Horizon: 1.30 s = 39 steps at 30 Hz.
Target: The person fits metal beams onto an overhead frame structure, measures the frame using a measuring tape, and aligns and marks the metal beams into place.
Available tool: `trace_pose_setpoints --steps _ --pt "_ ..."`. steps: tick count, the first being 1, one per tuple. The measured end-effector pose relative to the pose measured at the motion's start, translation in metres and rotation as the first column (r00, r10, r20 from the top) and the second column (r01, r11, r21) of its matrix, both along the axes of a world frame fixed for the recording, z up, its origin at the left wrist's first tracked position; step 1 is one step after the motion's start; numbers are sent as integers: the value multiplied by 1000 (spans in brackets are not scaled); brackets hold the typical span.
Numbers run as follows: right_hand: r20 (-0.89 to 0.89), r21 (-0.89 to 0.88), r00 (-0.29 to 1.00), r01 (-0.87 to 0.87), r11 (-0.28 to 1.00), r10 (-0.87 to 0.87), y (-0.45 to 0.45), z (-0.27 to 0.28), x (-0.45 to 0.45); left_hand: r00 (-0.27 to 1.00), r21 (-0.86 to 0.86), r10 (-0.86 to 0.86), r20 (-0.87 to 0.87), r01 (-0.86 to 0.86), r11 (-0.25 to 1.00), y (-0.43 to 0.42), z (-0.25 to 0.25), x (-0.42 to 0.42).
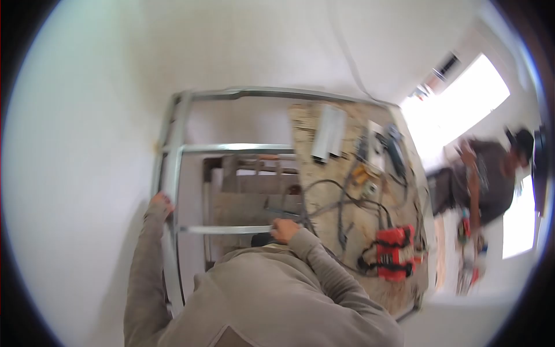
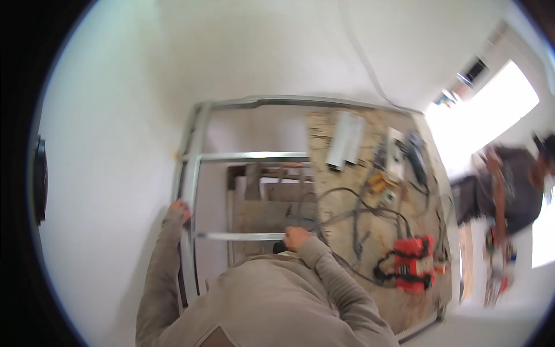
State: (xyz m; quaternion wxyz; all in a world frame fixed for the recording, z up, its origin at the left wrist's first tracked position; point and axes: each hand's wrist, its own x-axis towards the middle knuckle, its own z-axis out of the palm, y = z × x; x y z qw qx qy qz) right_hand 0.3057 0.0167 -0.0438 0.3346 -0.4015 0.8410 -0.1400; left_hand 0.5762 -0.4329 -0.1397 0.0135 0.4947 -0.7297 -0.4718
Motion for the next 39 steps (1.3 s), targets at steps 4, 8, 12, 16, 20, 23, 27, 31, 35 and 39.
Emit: trace_pose_setpoints --steps 4,8,12,16,20,23,27,31,35,39 --pt "26 -91 997 79 993 -77 -7 -23 14 984 -325 78 161 -22 945 55 72 -13" --pt "-52 -53 987 149 987 -152 -18 -21 19 982 -259 154 106 -122 958 69 92 -15" --pt "-178 40 977 128 991 -119 -30 -5 26 976 -198 209 61 -193 961 62 70 -16" --pt "-198 86 980 41 995 -23 -35 -2 26 966 -198 250 64 -233 952 65 74 -14" --pt "-116 101 993 -5 995 17 -39 -7 20 970 -159 235 69 -222 962 63 79 -10" --pt "-57 104 998 -31 994 37 -44 -7 19 964 -173 257 69 -242 955 64 85 -10" --pt "-51 186 989 -130 974 142 -58 -7 13 963 -145 259 74 -247 958 62 91 -7" --pt "-35 29 988 -151 988 152 -54 -22 10 966 -117 250 63 -242 963 57 89 -10" --pt "-48 46 995 -85 995 87 -53 -19 17 964 -129 253 86 -241 962 53 82 -13" --pt "-38 -10 998 -51 999 50 -48 -12 26 970 -152 220 108 -203 967 51 82 -15"
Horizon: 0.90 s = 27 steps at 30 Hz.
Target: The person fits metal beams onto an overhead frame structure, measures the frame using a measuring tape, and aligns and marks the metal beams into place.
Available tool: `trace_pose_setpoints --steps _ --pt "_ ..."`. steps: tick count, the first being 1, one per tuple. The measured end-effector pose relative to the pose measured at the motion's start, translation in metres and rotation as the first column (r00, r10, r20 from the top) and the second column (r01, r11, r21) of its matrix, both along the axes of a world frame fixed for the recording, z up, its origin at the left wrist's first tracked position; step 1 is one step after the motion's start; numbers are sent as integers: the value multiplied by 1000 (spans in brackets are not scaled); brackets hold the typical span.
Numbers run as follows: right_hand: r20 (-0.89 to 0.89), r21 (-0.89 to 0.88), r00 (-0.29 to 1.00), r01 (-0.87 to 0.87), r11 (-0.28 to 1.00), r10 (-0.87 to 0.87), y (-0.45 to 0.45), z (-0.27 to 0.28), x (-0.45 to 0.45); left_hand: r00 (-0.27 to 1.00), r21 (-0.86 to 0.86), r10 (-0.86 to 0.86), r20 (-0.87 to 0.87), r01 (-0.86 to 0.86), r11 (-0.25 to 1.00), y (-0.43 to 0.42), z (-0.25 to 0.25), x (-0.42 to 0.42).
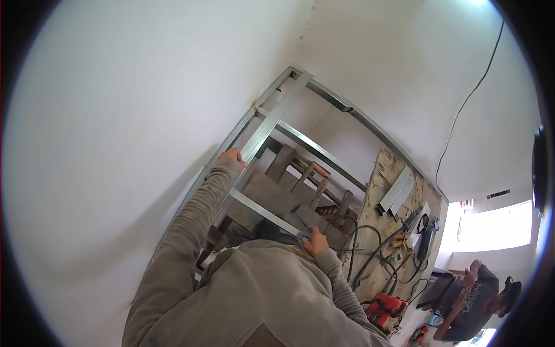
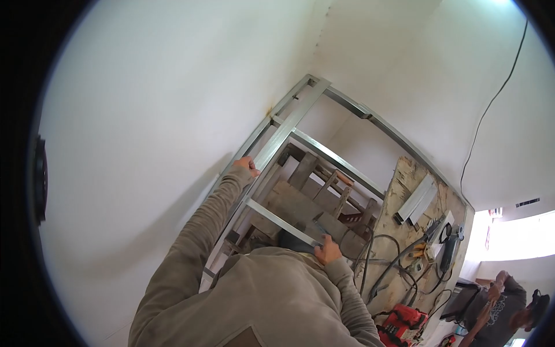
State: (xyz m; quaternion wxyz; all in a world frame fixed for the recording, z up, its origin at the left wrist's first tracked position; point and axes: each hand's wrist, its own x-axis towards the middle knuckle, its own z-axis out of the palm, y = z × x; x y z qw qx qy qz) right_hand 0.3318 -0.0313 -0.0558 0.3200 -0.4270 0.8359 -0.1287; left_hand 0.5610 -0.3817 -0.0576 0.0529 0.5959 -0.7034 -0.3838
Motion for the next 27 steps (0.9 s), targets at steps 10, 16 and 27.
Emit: trace_pose_setpoints --steps 10,16,27 --pt "-63 -13 995 73 997 -73 9 3 8 999 22 38 11 -38 999 4 -3 -5" --pt "29 9 997 77 997 -77 14 -12 5 996 -147 68 -64 -76 986 4 -35 -3" --pt "-304 -145 939 -214 966 163 13 -3 7 994 -28 76 -76 -78 997 -2 -47 0"
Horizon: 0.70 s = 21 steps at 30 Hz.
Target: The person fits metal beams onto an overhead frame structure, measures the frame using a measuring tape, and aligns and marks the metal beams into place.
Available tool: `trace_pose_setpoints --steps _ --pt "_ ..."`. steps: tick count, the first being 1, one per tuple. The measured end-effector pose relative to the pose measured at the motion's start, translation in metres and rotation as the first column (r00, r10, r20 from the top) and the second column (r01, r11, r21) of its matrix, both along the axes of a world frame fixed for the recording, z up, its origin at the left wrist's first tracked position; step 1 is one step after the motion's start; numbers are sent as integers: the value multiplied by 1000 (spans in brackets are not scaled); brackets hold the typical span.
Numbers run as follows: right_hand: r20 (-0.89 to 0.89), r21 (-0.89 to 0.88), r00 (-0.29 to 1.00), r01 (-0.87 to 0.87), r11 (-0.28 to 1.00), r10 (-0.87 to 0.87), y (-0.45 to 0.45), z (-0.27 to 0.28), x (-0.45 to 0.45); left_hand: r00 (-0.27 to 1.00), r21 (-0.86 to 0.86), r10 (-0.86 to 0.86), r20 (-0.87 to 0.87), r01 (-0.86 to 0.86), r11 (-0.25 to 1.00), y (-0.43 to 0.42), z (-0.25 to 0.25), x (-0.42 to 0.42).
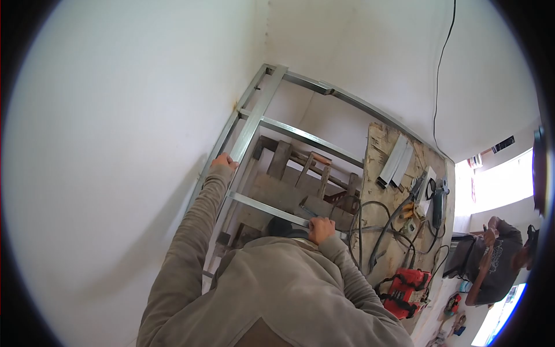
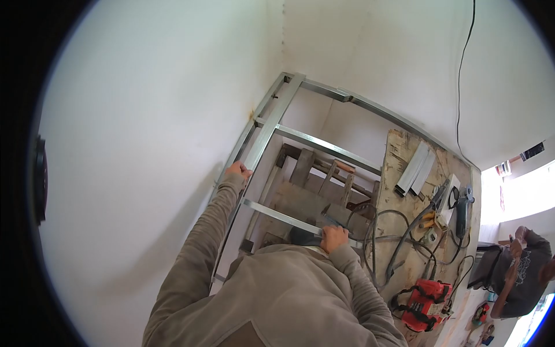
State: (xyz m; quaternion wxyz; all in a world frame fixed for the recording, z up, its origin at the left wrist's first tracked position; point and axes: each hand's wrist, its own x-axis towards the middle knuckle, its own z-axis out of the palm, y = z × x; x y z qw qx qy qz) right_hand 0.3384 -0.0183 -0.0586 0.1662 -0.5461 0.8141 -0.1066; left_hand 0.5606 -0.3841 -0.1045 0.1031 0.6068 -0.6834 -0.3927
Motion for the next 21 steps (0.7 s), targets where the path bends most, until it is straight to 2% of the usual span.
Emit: trace_pose_setpoints --steps 2,5,8,11,14,15,17,20,21 --pt "-100 -29 994 -53 998 50 1 11 5 1000 -11 8 -9 -9 1000 -2 -8 -1" --pt "134 180 986 78 980 -103 -10 16 6 1000 -4 1 6 -1 1000 -3 -9 0" --pt "144 247 971 153 957 -192 -14 17 8 1000 58 20 17 -21 998 1 6 -1" --pt "152 252 957 205 946 -248 -17 28 10 1000 23 13 21 -13 1000 1 4 -1" --pt "158 252 954 209 945 -253 -18 27 9 999 -101 -40 -32 37 994 -1 -9 1" --pt "168 242 958 187 952 -231 -15 17 8 1000 -59 -15 -11 14 998 -2 -13 3" --pt "184 219 965 146 965 -188 -9 -6 7 999 22 30 32 -30 999 2 2 0" --pt "209 205 953 178 962 -221 -9 -11 5 1000 -86 4 -24 -6 996 18 22 2" --pt "230 215 945 182 959 -231 -9 -10 4 1000 -140 -9 18 12 990 26 30 2"
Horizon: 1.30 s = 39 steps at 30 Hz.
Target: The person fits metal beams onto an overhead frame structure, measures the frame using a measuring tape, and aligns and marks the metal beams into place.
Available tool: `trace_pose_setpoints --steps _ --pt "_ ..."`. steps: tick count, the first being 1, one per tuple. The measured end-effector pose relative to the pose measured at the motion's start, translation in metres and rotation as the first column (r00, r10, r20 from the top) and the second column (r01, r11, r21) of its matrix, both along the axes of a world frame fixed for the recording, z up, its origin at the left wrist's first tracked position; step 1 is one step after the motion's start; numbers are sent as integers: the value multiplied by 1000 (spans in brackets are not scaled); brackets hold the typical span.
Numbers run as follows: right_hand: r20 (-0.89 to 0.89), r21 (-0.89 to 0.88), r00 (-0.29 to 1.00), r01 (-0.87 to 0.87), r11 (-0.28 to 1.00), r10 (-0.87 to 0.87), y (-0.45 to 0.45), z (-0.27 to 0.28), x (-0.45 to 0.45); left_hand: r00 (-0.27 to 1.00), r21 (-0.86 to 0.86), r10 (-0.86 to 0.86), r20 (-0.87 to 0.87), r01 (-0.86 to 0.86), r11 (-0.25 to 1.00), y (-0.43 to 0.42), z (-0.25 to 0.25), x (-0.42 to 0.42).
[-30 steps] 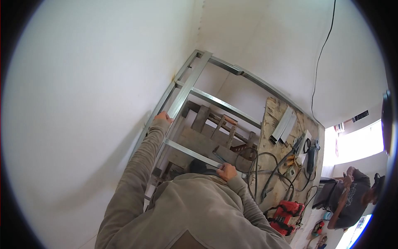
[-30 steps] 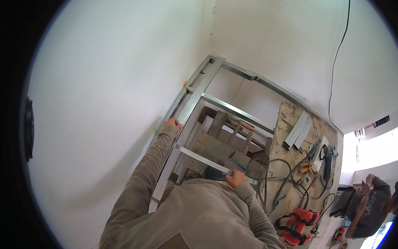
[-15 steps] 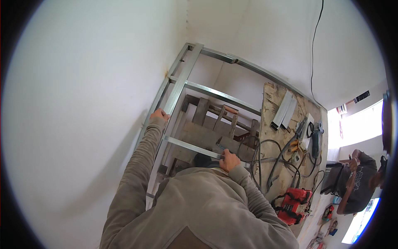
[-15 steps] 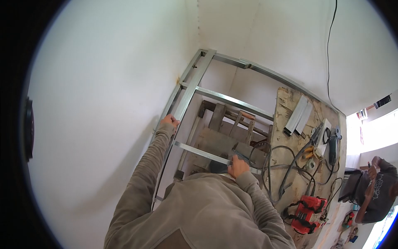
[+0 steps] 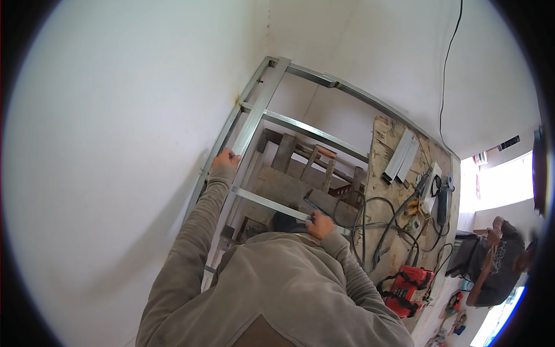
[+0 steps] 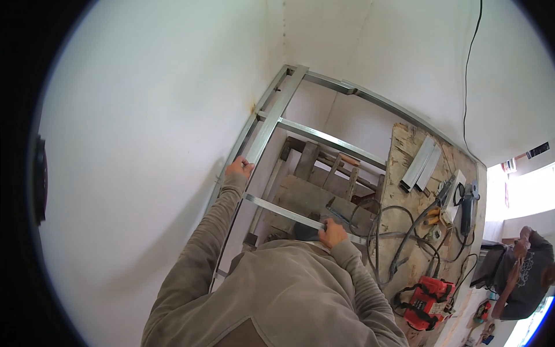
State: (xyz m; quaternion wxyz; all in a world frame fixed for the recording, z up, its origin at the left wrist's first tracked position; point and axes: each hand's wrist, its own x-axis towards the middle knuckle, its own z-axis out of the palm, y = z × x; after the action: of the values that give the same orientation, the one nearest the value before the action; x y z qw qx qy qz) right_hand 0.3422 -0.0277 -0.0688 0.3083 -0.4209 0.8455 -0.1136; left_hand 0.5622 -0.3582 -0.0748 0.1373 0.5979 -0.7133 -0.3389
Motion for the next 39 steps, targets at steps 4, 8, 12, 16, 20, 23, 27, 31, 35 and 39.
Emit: trace_pose_setpoints --steps 4,8,12,16,20,23,27,31,35,39 --pt "49 -6 998 38 999 -38 -1 0 -4 997 -129 6 71 4 992 23 14 -3" --pt "80 -7 995 68 998 -68 0 4 -6 998 -378 -67 -14 57 924 22 -10 -2" --pt "106 2 990 90 996 -90 -3 9 -5 996 -424 -82 33 89 901 24 -10 -2" --pt "102 -7 991 92 996 -91 -2 11 -7 997 -660 -74 35 79 747 26 -7 -8" --pt "80 -38 994 71 997 -68 0 2 -8 995 -675 -58 87 101 731 27 -11 -9" --pt "76 -43 996 57 997 -54 2 4 -8 965 -572 -109 240 231 787 26 -11 -11" --pt "105 -31 991 83 996 -80 -2 11 -6 967 -656 -99 235 232 718 32 -2 -14" --pt "55 -121 997 52 991 -46 4 9 -6 990 -691 -97 101 140 709 29 -4 -12" --pt "-122 -225 987 -134 965 108 4 10 -12 942 -518 -147 301 291 804 30 5 -11" --pt "-289 -61 930 -256 965 228 2 11 -8 964 -599 -115 240 240 764 31 1 -13"
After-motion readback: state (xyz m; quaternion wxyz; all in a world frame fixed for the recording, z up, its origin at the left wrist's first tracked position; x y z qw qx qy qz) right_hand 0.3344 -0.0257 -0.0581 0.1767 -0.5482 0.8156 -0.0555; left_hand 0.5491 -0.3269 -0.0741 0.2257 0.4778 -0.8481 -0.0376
